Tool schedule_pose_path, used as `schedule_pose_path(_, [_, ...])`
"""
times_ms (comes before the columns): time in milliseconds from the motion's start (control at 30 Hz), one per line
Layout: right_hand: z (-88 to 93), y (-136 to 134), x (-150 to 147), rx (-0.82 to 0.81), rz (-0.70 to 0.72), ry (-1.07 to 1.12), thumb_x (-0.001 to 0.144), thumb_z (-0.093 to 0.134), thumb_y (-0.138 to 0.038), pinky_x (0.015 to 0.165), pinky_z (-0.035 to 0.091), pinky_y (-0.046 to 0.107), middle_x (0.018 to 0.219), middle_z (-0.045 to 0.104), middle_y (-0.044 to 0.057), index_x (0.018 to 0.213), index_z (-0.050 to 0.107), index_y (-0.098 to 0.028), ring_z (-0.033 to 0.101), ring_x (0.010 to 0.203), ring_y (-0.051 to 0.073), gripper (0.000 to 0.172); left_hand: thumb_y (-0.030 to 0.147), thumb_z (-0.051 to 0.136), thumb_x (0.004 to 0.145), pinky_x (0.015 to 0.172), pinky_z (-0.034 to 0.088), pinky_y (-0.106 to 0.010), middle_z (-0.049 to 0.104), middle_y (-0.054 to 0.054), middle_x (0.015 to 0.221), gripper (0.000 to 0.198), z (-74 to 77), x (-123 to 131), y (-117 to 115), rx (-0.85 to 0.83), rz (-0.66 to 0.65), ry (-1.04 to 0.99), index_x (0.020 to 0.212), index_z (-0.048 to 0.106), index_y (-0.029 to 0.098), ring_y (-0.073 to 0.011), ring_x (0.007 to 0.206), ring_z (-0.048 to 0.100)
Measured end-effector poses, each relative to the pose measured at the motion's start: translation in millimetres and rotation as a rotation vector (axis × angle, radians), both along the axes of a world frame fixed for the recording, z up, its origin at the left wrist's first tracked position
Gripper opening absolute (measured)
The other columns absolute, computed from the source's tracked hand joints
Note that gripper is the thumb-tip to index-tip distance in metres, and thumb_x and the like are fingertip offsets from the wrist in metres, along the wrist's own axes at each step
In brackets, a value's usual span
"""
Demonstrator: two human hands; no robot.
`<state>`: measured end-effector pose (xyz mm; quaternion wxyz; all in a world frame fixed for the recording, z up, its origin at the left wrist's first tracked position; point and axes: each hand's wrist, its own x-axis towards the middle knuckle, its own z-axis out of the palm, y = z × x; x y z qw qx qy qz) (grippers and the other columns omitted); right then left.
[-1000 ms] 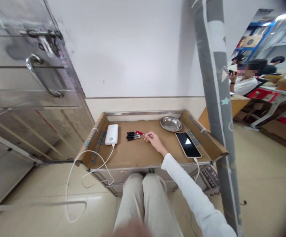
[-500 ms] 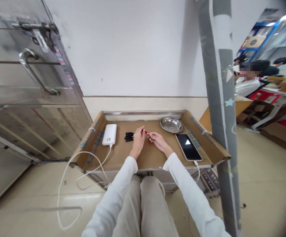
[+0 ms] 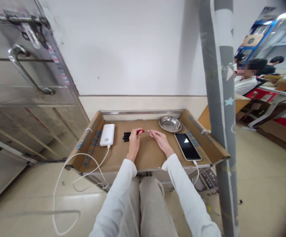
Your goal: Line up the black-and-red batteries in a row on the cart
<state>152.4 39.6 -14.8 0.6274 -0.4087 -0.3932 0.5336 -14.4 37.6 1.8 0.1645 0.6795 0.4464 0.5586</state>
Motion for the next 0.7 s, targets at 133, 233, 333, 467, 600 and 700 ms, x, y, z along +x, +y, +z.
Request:
schedule_pose_path(133, [-1.4,-3,-1,0.096,-0.147,-0.229,0.067,0.072,-0.043,0.083,0.050,0.036,0.086,0.069,0.006,0.087,0.068,-0.018,0.064,0.078,0.017,0.033,0.024,0.044,0.092,0.085,0.046,-0.032,0.062,-0.006,0.094,0.016,-2.3,0,2,-0.040,-0.028,0.118,0.094,0.059,0.018,-0.0164,0.090,0.060])
schedule_pose_path(233, [1.1,-8,-6,0.203,-0.116,-0.501,0.076,0.063,-0.043,0.080,0.050,0.035,0.087,0.069,0.006,0.088,0.067,-0.020,0.063,0.078,0.018,0.026,0.021,0.045,0.091,0.084,0.046,-0.032,0.062,-0.005,0.094,0.014,-3.1,4,5,-0.078,-0.098,0.311,0.095,0.059,0.019,-0.0170,0.088,0.060])
schedule_pose_path(333, [4.3,-13,-10,0.294,-0.019,-0.711,0.082,0.056,-0.037,0.084,0.048,0.035,0.093,0.068,0.004,0.091,0.066,-0.022,0.062,0.086,0.018,0.020,0.020,0.047,0.090,0.085,0.043,-0.035,0.063,-0.006,0.095,0.013,-2.8,7,8,-0.080,-0.045,0.552,0.095,0.059,0.019,-0.0207,0.093,0.057])
schedule_pose_path(467, [2.4,-21,-10,0.398,-0.068,-0.970,0.085,0.053,-0.029,0.092,0.042,0.037,0.100,0.065,0.005,0.094,0.064,-0.022,0.056,0.098,0.020,0.016,0.013,0.045,0.088,0.091,0.038,-0.037,0.057,-0.009,0.116,0.022,-2.5,5,7,-0.026,0.050,0.630,0.103,0.059,0.021,-0.0225,0.111,0.049])
schedule_pose_path(600, [-5.4,-29,-5,0.349,-0.197,-1.188,0.083,0.058,-0.032,0.087,0.042,0.039,0.092,0.061,0.007,0.091,0.066,-0.022,0.053,0.091,0.022,0.014,0.010,0.038,0.089,0.091,0.037,-0.035,0.055,-0.008,0.115,0.030,-1.3,0,-3,-0.026,0.026,0.596,0.109,0.057,0.022,-0.0195,0.108,0.050])
schedule_pose_path(700, [-8.9,-30,-3,0.330,-0.197,-1.181,0.086,0.054,-0.030,0.084,0.044,0.037,0.088,0.058,0.007,0.088,0.066,-0.021,0.054,0.086,0.021,0.015,0.015,0.039,0.090,0.090,0.036,-0.036,0.056,-0.008,0.110,0.026,-1.2,0,-12,-0.039,-0.046,0.647,0.109,0.056,0.022,-0.0200,0.104,0.050])
